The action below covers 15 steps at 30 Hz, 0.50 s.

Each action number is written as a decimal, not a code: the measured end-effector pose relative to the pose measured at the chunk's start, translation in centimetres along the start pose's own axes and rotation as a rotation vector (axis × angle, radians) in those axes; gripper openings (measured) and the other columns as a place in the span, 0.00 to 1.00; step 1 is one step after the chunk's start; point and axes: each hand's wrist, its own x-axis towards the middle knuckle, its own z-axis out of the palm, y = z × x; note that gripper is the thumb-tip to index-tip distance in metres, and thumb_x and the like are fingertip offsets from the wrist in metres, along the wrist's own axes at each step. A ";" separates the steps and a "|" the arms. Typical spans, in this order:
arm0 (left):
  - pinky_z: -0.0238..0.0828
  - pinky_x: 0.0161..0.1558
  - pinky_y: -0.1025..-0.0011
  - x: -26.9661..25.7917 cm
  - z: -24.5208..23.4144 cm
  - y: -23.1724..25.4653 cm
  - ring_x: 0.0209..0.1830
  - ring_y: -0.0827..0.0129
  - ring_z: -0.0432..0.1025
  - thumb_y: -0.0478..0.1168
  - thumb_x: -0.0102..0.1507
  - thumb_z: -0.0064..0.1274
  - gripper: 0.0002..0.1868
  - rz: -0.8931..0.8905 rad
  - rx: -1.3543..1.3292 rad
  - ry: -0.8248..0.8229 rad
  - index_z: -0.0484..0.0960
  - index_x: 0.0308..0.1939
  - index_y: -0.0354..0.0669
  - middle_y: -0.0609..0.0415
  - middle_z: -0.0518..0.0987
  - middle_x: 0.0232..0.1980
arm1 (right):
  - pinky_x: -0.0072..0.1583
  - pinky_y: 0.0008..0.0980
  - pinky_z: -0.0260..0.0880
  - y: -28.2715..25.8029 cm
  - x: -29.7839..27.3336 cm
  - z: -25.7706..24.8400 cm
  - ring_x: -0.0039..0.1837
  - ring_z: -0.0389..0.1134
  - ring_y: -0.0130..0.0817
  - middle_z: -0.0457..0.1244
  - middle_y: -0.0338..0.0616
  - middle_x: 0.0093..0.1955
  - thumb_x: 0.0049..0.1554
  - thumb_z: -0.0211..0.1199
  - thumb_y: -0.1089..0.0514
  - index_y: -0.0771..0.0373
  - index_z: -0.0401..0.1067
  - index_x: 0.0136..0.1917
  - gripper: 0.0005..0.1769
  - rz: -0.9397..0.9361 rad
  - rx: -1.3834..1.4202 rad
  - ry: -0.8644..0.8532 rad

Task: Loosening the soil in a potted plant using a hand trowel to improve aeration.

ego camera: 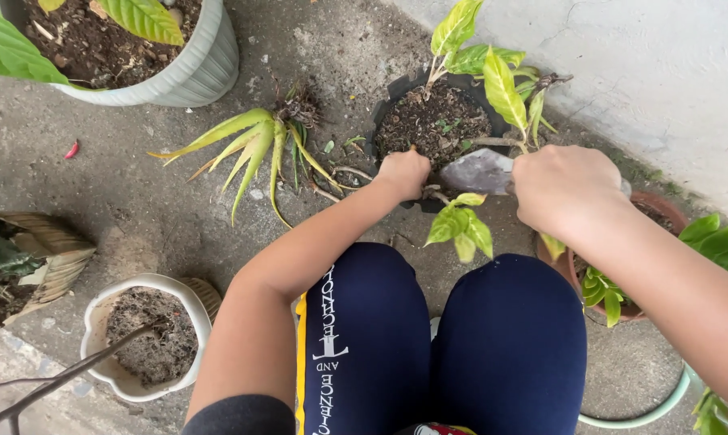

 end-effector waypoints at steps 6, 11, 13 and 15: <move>0.49 0.12 0.85 -5.8 -4.3 -2.0 0.11 0.84 0.57 0.32 0.56 0.48 0.02 -0.386 0.189 -0.059 0.75 0.32 0.40 0.64 0.66 0.15 | 0.35 0.32 0.70 0.4 0.7 0.4 0.48 0.67 0.37 0.62 0.39 0.52 0.46 0.46 0.64 0.52 0.61 0.57 0.24 0.008 0.118 0.008; 0.67 0.42 0.69 -7.5 -3.1 -3.5 0.31 0.69 0.70 0.30 0.50 0.51 0.08 -0.356 0.203 0.078 0.76 0.32 0.44 0.58 0.74 0.28 | 0.37 0.30 0.71 -0.1 1.0 0.6 0.49 0.64 0.35 0.60 0.39 0.50 0.47 0.46 0.65 0.49 0.60 0.58 0.24 -0.009 0.117 0.009; 0.71 0.40 0.70 -6.6 -1.9 -3.3 0.32 0.68 0.70 0.29 0.49 0.51 0.08 -0.288 0.196 0.180 0.77 0.30 0.45 0.55 0.74 0.30 | 0.33 0.25 0.71 -0.6 1.5 1.5 0.40 0.67 0.31 0.64 0.38 0.41 0.48 0.45 0.65 0.53 0.63 0.55 0.20 -0.033 0.070 0.012; 0.66 0.38 0.67 -4.4 0.8 -3.6 0.41 0.60 0.67 0.41 0.48 0.52 0.17 -0.243 0.061 0.554 0.75 0.41 0.45 0.53 0.70 0.40 | 0.37 0.42 0.68 -0.8 3.2 4.2 0.39 0.68 0.47 0.65 0.53 0.34 0.41 0.53 0.63 0.65 0.73 0.36 0.09 -0.282 0.036 0.325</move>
